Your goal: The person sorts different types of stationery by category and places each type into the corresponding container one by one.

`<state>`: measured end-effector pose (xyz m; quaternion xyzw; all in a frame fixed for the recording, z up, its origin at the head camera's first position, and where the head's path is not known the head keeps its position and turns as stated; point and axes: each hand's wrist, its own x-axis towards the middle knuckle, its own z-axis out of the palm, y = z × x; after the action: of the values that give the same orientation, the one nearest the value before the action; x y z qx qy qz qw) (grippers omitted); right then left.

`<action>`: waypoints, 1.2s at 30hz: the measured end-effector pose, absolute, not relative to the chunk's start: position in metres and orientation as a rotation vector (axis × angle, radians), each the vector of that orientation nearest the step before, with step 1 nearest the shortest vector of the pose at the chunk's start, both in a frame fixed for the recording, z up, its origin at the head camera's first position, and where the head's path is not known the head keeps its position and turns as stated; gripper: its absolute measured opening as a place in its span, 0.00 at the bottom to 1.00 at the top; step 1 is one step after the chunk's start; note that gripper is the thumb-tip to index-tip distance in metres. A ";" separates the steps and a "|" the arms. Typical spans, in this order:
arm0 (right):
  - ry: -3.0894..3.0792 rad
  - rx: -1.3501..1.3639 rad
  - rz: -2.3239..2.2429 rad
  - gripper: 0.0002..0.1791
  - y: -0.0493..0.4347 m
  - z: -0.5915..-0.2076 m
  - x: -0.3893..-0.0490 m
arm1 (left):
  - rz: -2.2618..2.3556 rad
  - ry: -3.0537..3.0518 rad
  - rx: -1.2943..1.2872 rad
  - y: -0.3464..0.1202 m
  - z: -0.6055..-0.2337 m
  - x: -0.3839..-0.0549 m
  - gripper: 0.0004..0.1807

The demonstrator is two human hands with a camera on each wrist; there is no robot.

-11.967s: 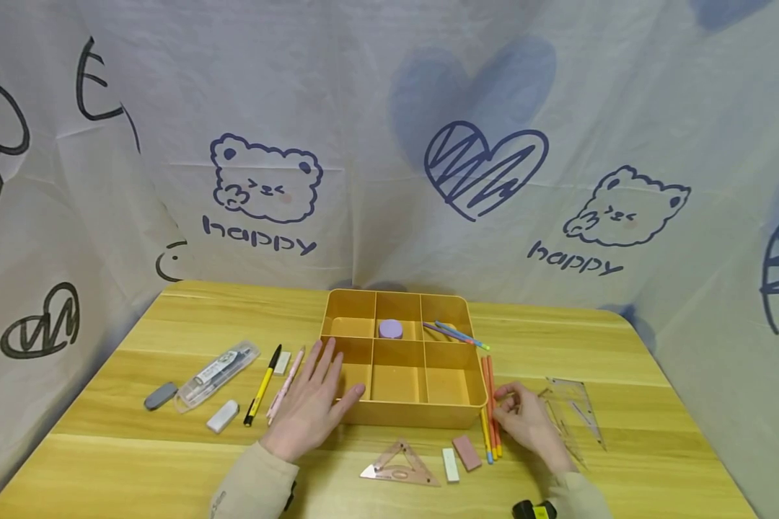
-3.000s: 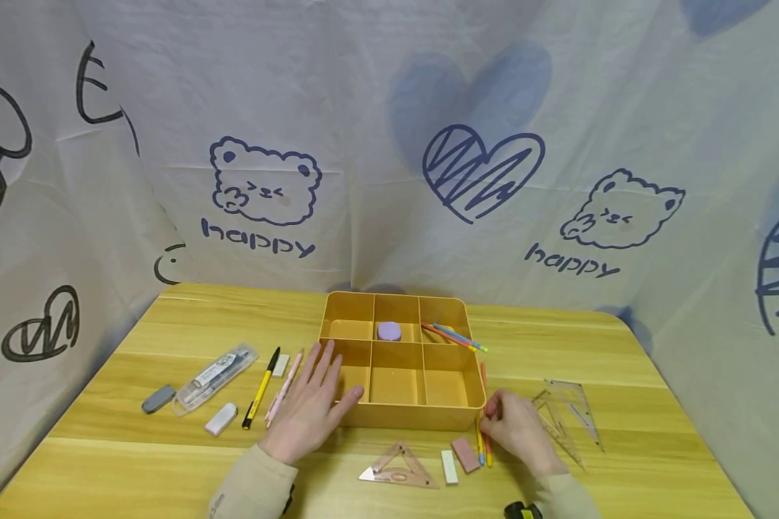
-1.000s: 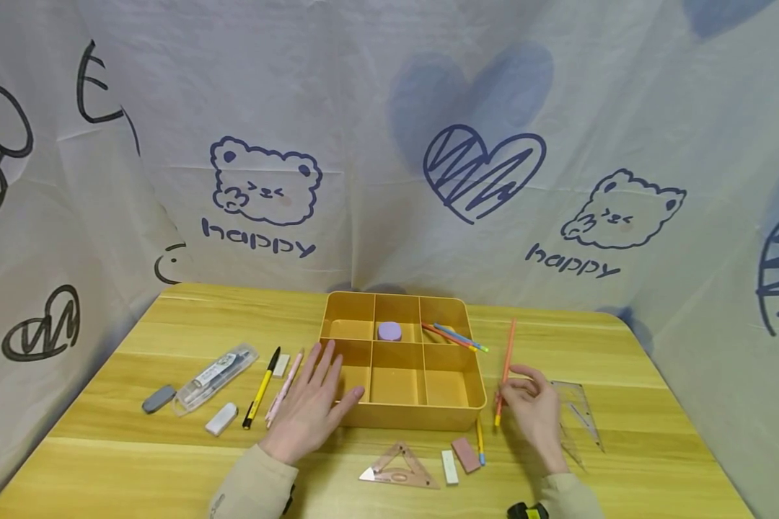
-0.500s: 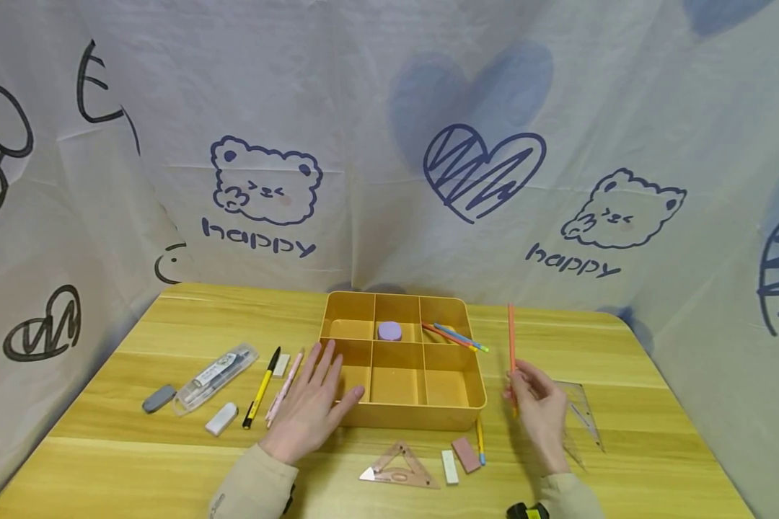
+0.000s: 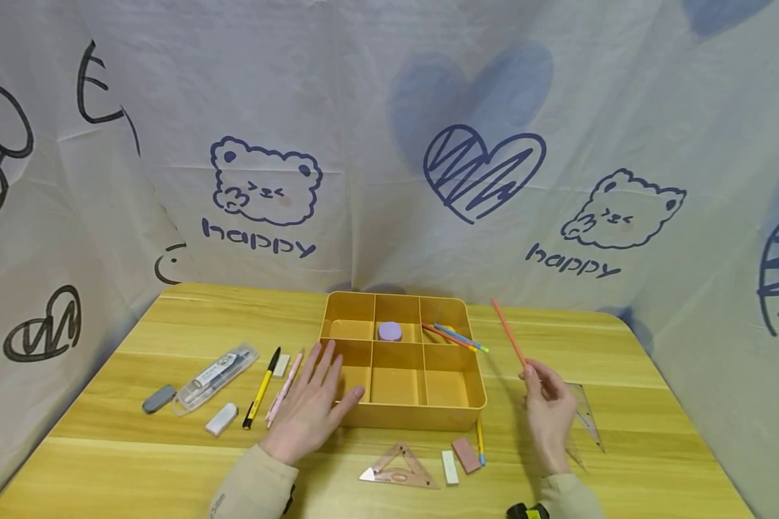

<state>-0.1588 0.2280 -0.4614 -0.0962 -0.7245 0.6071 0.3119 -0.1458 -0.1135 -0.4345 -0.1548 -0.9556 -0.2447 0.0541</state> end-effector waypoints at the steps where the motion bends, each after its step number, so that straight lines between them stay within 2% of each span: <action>1: -1.897 -0.254 1.598 0.13 0.228 -0.462 -0.159 | -0.745 -2.903 -0.470 -0.113 -0.435 -0.146 0.40; 9: -1.772 -0.208 1.610 0.14 0.227 -0.463 -0.156 | -0.745 -2.903 -0.469 -0.114 -0.435 -0.146 0.40; 15: -1.519 0.014 1.734 0.12 0.225 -0.461 -0.157 | -0.737 -2.901 -0.474 -0.114 -0.435 -0.146 0.40; 20: -1.416 0.096 1.746 0.10 0.223 -0.460 -0.159 | -0.735 -2.902 -0.471 -0.113 -0.435 -0.146 0.40; 36: -1.422 0.356 1.828 0.07 0.217 -0.458 -0.158 | -0.743 -2.909 -0.463 -0.113 -0.435 -0.146 0.40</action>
<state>-0.1577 0.2173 -0.4580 0.1399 -0.5593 0.7188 0.3886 -0.1462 -0.1133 -0.4345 -0.1524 -0.9563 -0.2441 0.0519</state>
